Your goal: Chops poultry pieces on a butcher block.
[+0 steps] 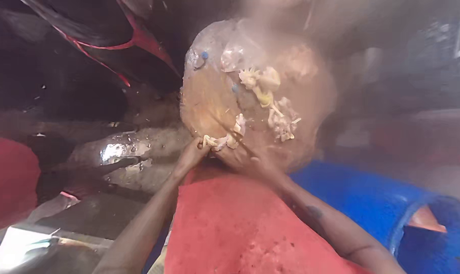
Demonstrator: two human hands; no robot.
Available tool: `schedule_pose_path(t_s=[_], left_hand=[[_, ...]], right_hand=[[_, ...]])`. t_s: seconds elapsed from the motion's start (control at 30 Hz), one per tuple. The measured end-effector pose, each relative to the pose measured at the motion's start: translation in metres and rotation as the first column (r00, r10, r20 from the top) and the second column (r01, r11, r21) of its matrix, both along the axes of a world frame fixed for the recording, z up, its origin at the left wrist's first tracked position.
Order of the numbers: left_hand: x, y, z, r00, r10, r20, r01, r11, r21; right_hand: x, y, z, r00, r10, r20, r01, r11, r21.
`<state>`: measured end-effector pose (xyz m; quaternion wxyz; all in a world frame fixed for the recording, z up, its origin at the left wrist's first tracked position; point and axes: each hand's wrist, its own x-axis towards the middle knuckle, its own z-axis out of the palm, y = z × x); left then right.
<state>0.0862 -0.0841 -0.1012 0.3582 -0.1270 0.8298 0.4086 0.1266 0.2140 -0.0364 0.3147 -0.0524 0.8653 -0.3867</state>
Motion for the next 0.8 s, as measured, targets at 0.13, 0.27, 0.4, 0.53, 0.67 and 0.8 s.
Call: schedule_pose_path(t_s=[0.13,0.27,0.4,0.53,0.67,0.8], left_hand=[[0.004,-0.008,-0.001,1.0,0.01,0.009,-0.01,1.0,-0.004],[0.02,-0.011,-0.001,0.995,0.075,0.064,-0.08,0.994,0.079],[0.013,0.009,0.016,0.977,0.202,0.065,-0.212,0.917,0.338],[0.007,0.033,0.011,0.946,0.27,0.182,-0.321,0.867,0.38],[0.004,0.045,-0.007,0.958,0.234,0.164,-0.268,0.934,0.235],[-0.002,0.039,0.001,1.0,0.027,-0.004,-0.027,0.997,-0.069]], right_hand=[[-0.016,0.002,-0.007,0.985,0.024,0.172,-0.055,0.982,0.179],[0.01,-0.021,-0.004,0.993,-0.103,0.048,0.11,0.979,-0.174],[0.001,-0.009,-0.019,0.965,-0.031,0.262,0.018,0.998,0.055],[0.002,-0.024,0.017,0.971,-0.235,0.041,0.239,0.962,-0.135],[0.008,-0.04,0.004,0.974,-0.206,-0.09,0.186,0.963,-0.196],[-0.005,-0.028,-0.02,0.979,-0.063,0.196,0.032,0.987,0.156]])
